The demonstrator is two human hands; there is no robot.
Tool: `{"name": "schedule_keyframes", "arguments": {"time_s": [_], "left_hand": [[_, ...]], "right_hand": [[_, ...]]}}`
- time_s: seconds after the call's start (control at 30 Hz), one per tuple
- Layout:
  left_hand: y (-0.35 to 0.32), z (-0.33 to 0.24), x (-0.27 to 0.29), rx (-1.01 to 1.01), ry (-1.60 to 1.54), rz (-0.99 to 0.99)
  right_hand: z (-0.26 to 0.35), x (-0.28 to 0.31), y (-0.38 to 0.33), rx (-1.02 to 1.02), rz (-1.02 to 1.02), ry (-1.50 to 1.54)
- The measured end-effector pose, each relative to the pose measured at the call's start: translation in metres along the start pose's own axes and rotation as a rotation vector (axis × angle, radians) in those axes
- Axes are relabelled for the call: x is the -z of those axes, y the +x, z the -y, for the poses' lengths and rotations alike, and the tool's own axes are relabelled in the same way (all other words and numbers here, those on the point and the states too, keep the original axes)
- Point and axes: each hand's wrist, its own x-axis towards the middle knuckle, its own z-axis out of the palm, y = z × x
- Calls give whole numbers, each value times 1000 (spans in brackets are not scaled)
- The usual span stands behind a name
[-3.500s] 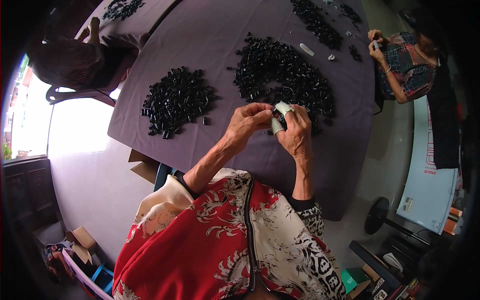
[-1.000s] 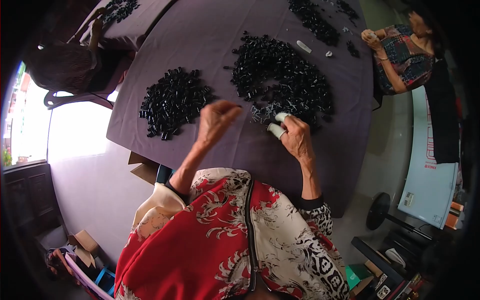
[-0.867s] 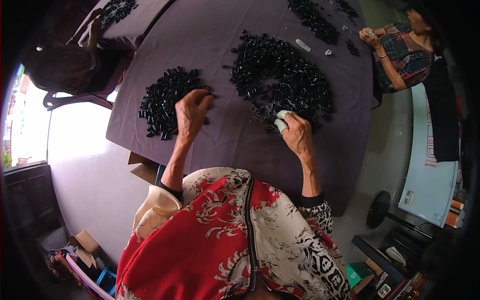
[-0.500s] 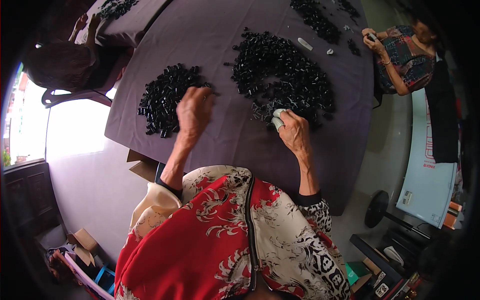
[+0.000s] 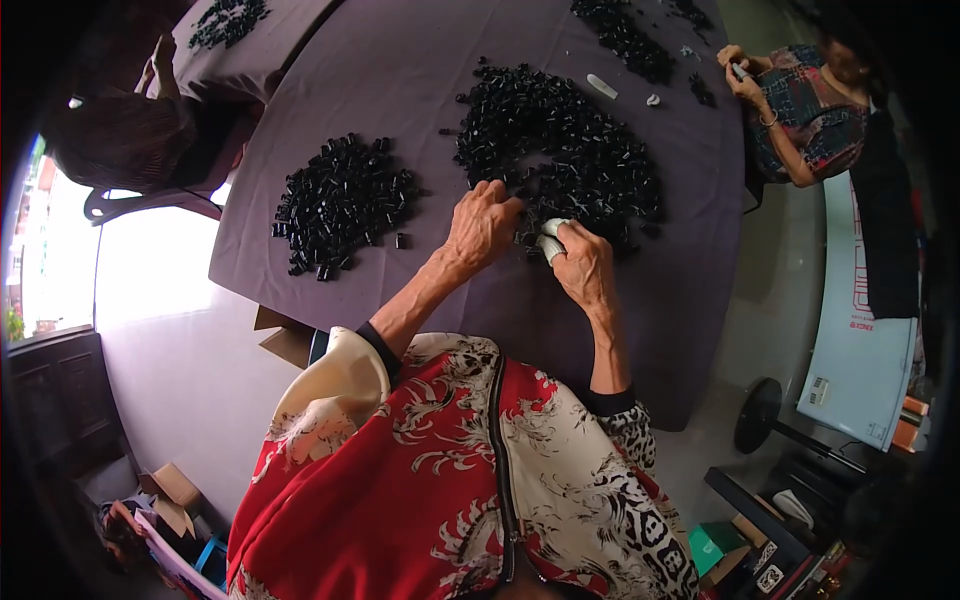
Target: The person assembles small black plastic components by hand, fitting the pieces together and placing the completed parts into a pile on the table.
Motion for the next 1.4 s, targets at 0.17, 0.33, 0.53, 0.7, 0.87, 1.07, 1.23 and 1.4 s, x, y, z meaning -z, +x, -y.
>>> {"name": "schedule_keyframes", "arguments": {"time_s": [0.17,0.33,0.53,0.7,0.87,1.07,1.23,1.4], "left_hand": [[-1,7,6,-6,-101,-87],[-19,4,24,-11,-105,-21],[-32,-2,16,29,-79,27],[-31,1,5,63,-14,-1],[-30,-6,23,253,-330,66],[-31,-12,30,596,-1061,177],[-30,-14,29,618,-1206,190],[-8,2,23,121,-311,-19]], "right_hand": [[7,-4,5,-5,33,1],[7,-12,5,22,62,-3],[9,-13,6,52,57,-33],[7,-9,4,25,57,-6],[16,-11,5,48,3,112],[18,-8,5,9,40,306],[19,-4,1,-133,68,437],[5,-3,-4,-136,-91,489]]}}
